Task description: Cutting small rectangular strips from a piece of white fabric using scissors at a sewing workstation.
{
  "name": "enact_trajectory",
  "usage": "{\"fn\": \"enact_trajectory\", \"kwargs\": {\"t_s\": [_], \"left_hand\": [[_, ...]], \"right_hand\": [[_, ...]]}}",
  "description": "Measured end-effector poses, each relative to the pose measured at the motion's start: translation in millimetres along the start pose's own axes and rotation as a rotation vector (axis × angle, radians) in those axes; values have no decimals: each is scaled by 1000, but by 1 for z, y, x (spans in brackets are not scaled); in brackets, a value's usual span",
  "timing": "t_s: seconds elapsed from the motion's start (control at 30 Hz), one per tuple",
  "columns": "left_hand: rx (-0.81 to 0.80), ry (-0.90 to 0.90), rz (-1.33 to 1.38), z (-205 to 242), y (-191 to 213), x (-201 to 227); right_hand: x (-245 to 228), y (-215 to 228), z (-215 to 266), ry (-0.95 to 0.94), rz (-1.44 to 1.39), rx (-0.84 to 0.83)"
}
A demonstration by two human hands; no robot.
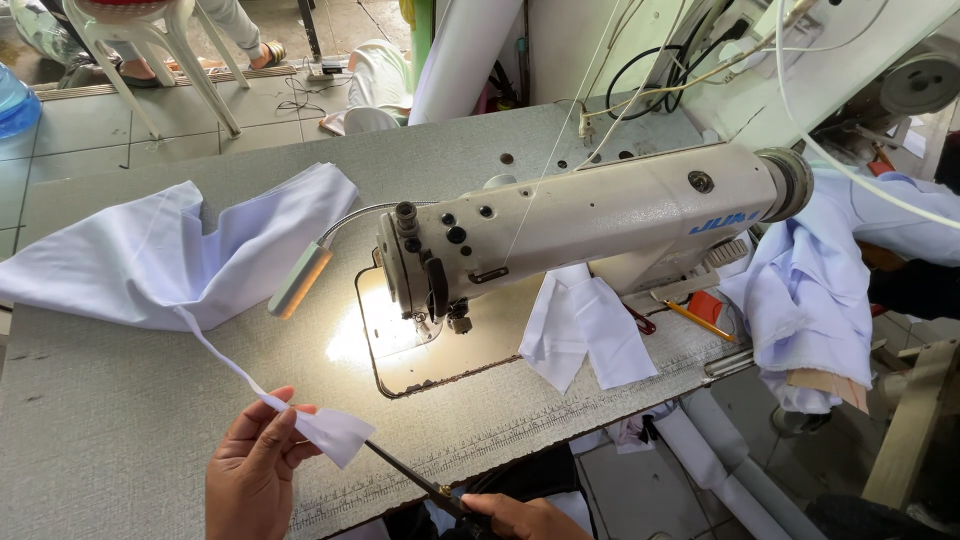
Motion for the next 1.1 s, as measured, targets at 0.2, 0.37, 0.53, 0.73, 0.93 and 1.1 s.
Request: {"fn": "enact_trajectory", "kwargs": {"t_s": [0.2, 0.37, 0.53, 0.73, 0.93, 1.1], "left_hand": [[9, 3, 30, 0, 2, 3], [-4, -9, 76, -2, 4, -2], [25, -18, 97, -6, 3, 0], [101, 16, 111, -4, -19, 23], [5, -28, 181, 4, -37, 42], [-42, -3, 163, 3, -51, 35]], "right_hand": [[23, 1, -10, 314, -116, 1], [27, 1, -9, 417, -140, 35], [15, 6, -4, 223, -97, 15], [-27, 18, 16, 318, -29, 121], [-27, 13, 15, 179, 3, 156], [-20, 21, 17, 163, -26, 192]]}}
Point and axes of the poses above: each hand's wrist, its own z-axis away from the middle knuckle, its own y-axis out of the back of the hand, x = y × z, the point moved 8 cm from there along -z, towards the middle knuckle, and after that the axes turned 1 degree about -y, right-handed, at the moved point
